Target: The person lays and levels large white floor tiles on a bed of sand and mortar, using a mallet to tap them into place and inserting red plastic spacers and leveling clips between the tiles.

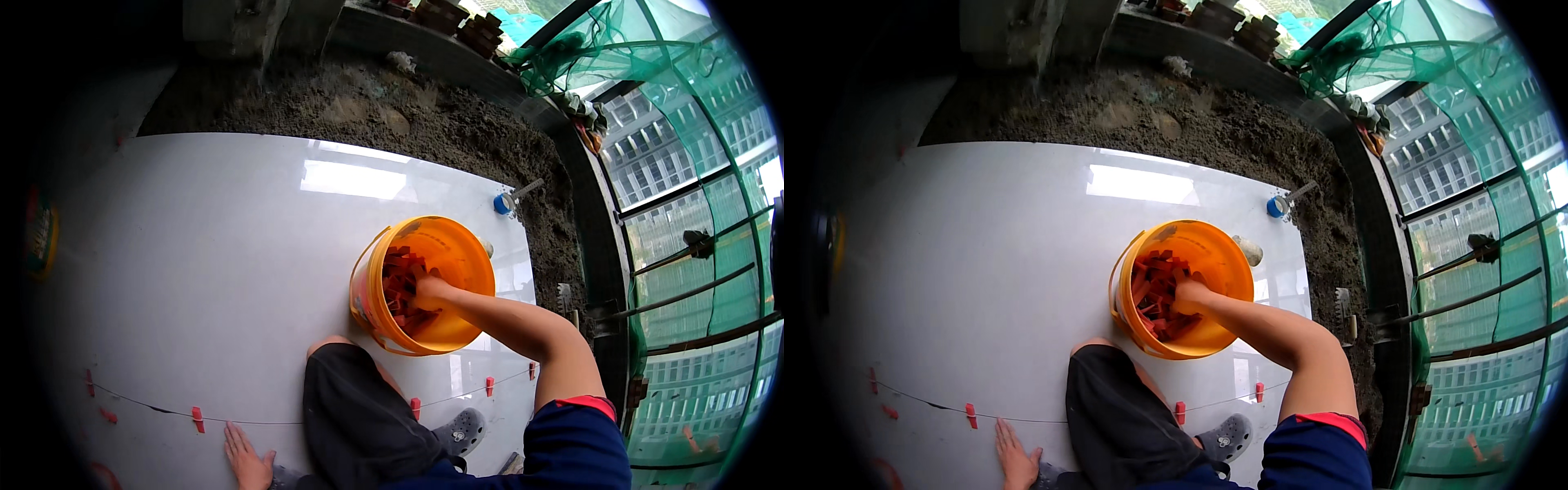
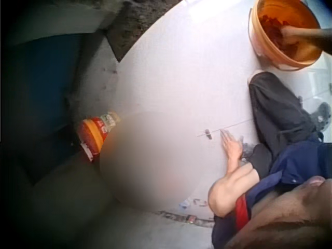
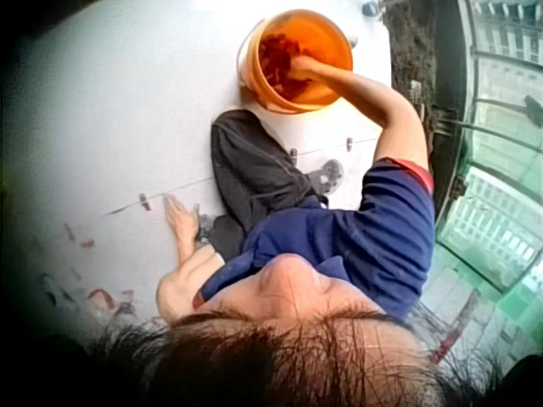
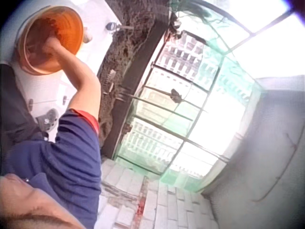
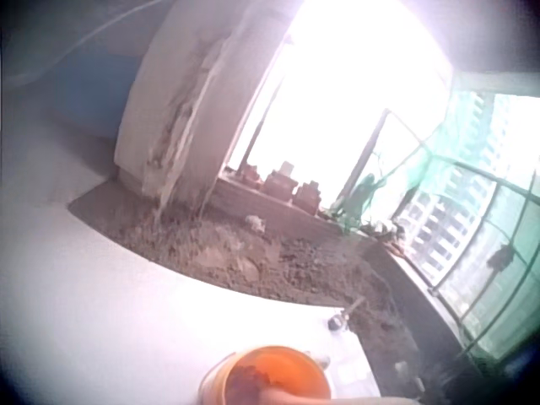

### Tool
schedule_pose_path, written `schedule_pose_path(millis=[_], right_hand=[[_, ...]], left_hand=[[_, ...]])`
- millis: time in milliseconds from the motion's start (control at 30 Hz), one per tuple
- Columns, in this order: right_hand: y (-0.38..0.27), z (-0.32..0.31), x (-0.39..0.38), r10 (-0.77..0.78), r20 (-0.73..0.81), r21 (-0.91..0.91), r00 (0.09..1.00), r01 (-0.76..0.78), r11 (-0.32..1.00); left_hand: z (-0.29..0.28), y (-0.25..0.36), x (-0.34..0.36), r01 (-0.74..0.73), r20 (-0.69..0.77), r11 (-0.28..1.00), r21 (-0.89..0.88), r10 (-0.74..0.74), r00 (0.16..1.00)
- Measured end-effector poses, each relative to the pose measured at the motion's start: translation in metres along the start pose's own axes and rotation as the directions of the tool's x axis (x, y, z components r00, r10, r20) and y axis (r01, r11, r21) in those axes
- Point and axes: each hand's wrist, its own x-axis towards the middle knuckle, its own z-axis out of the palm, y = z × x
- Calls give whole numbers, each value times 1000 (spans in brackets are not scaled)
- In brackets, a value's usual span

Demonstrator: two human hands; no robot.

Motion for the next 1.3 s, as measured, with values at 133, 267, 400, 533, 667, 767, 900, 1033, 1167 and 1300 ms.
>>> schedule_pose_path(millis=[133,267,400,533,667,767,900,1033,1167,1300], right_hand=[[28,32,9,-91,-171,-106,981,73,992],[17,14,-6,-298,-184,164,937,328,931],[22,-21,-16,-68,-88,78,994,75,994],[27,-59,-42,-83,-126,-13,989,82,997],[13,-99,-83,-20,-145,478,989,88,874],[4,-125,-117,-22,-199,442,980,110,890],[-14,-155,-162,-112,-303,483,946,254,838],[-97,-141,-187,-373,-216,502,902,431,750],[-194,-75,-190,-668,84,585,740,506,634],[-258,0,-160,-698,391,448,599,539,713]], left_hand=[[18,5,7,-16,-33,999,-29,15,999],[7,3,5,-6,-42,996,-93,2,999],[-3,-1,4,-15,-40,980,-199,7,999],[15,-15,6,-58,-149,952,-300,13,989],[-15,-9,-8,-1,-191,908,-419,-87,978],[-29,1,-4,-29,-222,881,-473,-87,971],[-57,27,7,-221,-330,798,-560,30,944],[-98,42,20,-332,-278,521,-786,181,943],[-92,80,52,-115,-200,-194,-974,511,836],[-123,81,48,-420,-332,41,-906,546,769]])
